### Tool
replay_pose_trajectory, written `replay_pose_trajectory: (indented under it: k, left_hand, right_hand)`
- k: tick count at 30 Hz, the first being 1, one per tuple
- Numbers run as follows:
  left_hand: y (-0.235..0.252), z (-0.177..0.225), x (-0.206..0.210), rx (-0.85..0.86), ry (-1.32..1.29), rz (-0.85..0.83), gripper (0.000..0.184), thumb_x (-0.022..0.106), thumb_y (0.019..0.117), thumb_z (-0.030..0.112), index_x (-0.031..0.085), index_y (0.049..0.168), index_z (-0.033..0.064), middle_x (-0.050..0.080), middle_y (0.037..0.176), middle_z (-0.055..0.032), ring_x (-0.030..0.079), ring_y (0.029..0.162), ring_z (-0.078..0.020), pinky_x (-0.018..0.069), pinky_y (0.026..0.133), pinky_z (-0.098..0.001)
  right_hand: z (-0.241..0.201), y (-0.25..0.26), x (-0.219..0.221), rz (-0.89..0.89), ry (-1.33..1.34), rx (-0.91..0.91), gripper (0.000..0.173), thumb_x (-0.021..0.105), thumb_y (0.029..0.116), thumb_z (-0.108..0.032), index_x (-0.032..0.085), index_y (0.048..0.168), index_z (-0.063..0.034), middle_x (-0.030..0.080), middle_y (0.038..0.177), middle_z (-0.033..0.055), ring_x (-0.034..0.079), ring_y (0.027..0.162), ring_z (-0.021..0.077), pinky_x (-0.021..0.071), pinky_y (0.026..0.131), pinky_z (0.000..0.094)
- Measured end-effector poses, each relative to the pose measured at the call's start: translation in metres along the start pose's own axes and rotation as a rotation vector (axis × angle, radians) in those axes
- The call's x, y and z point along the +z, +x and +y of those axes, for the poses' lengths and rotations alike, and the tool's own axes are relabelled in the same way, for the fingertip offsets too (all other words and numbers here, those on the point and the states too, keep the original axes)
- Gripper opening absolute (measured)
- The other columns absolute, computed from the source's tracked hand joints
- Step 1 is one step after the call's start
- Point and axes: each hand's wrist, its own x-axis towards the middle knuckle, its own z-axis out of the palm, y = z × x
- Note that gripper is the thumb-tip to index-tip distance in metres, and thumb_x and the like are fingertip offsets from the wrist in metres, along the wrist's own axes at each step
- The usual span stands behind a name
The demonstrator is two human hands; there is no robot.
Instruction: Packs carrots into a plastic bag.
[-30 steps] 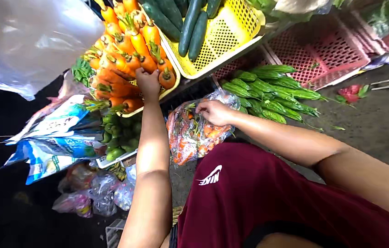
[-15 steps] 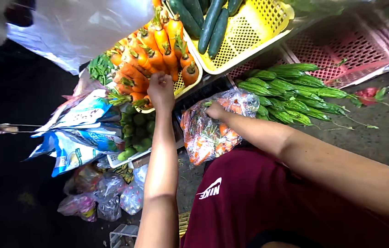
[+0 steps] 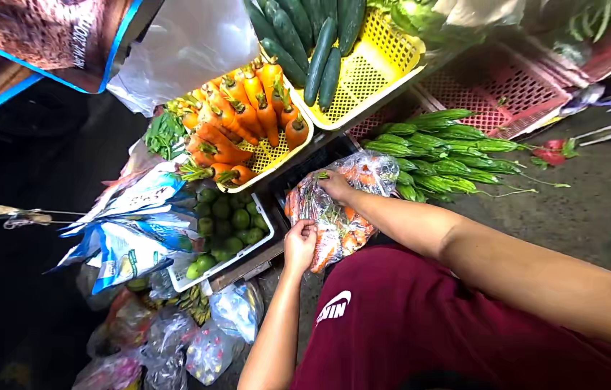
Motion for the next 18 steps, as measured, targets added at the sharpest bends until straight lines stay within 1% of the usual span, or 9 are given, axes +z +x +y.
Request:
replay_pose_trajectory:
  k: [3,6,10,12,14,15,16,17,18]
  left_hand:
    - [0.015,0.025,0.0,0.056,0.063,-0.036,0.025,0.061,0.0986,0.019,0.071,0.118,0.0072,0.075,0.105,-0.0025,0.072,0.089,-0.0079,0.0618,0.084,-0.0294]
    - [0.016,0.036,0.001,0.082,0.041,0.011,0.024,0.062,0.0987,0.018,0.071,0.118,0.0065,0.075,0.105,-0.0034,0.073,0.089,-0.0083,0.0623,0.083,-0.0292]
    - [0.005,0.044,0.01,0.089,0.088,0.107,0.025,0.064,0.0965,0.016,0.071,0.119,0.0053,0.075,0.109,-0.006,0.073,0.097,-0.0116,0.0619,0.088,-0.0319]
    - [-0.002,0.057,0.021,0.105,0.152,0.121,0.039,0.071,0.0916,0.019,0.067,0.129,0.0065,0.069,0.126,-0.0096,0.068,0.113,-0.0168,0.0576,0.099,-0.0377]
    - [-0.004,0.08,0.038,0.175,0.23,0.075,0.068,0.079,0.085,0.031,0.055,0.146,0.012,0.056,0.148,-0.0083,0.051,0.139,-0.0204,0.043,0.117,-0.045]
    - [-0.005,0.097,0.051,0.223,0.255,0.029,0.08,0.082,0.0826,0.036,0.048,0.152,0.0135,0.05,0.154,-0.0081,0.044,0.145,-0.0213,0.0383,0.12,-0.0465]
    - [-0.005,0.118,0.065,0.267,0.259,-0.021,0.088,0.084,0.0813,0.039,0.044,0.155,0.0131,0.048,0.156,-0.009,0.043,0.146,-0.0219,0.0369,0.121,-0.0468]
    - [-0.007,0.139,0.083,0.294,0.227,-0.072,0.088,0.085,0.0823,0.038,0.043,0.155,0.0135,0.051,0.153,-0.0089,0.048,0.142,-0.0205,0.0411,0.118,-0.0454]
    - [-0.01,0.157,0.103,0.326,0.16,-0.106,0.079,0.085,0.0837,0.034,0.048,0.151,0.0143,0.06,0.142,-0.008,0.06,0.128,-0.0179,0.051,0.109,-0.0435]
  right_hand:
    - [-0.005,-0.006,-0.007,-0.093,0.193,0.042,0.042,0.055,0.1011,-0.01,0.055,0.143,-0.0145,0.067,0.117,0.0164,0.067,0.096,0.0264,0.0575,0.082,0.0467]
    - [-0.004,-0.009,-0.019,-0.106,0.283,0.092,0.027,0.05,0.1074,-0.021,0.06,0.131,-0.0102,0.063,0.094,0.0088,0.061,0.074,0.0178,0.0547,0.069,0.0362]
    - [-0.02,-0.041,-0.051,-0.11,-0.012,-0.054,0.027,0.053,0.1086,-0.021,0.065,0.125,-0.0046,0.065,0.087,0.0084,0.058,0.064,0.0132,0.0536,0.062,0.0313]
    - [-0.04,-0.073,-0.085,-0.235,-0.149,-0.193,0.024,0.054,0.1079,-0.019,0.066,0.122,-0.0036,0.064,0.085,0.0073,0.054,0.061,0.0114,0.0501,0.059,0.0297]
    - [-0.064,-0.114,-0.129,-0.412,-0.103,-0.311,0.019,0.053,0.1069,-0.014,0.068,0.113,-0.0029,0.065,0.084,0.004,0.053,0.058,0.007,0.0483,0.054,0.0239]
    - [-0.075,-0.137,-0.153,-0.51,-0.027,-0.335,0.018,0.052,0.1063,-0.012,0.068,0.11,-0.0038,0.065,0.085,0.0021,0.054,0.058,0.0053,0.049,0.054,0.0217]
    - [-0.083,-0.159,-0.178,-0.589,0.06,-0.358,0.017,0.051,0.1056,-0.012,0.068,0.107,-0.0052,0.065,0.083,0.0007,0.055,0.058,0.0048,0.0508,0.054,0.0214]
    - [-0.088,-0.179,-0.201,-0.645,0.142,-0.379,0.018,0.05,0.1054,-0.012,0.068,0.106,-0.0062,0.065,0.081,0.0003,0.057,0.059,0.0053,0.0523,0.055,0.0225]
    - [-0.088,-0.197,-0.223,-0.664,0.211,-0.404,0.019,0.049,0.1051,-0.013,0.067,0.107,-0.0071,0.065,0.081,0.0004,0.057,0.059,0.0058,0.0529,0.056,0.0232]
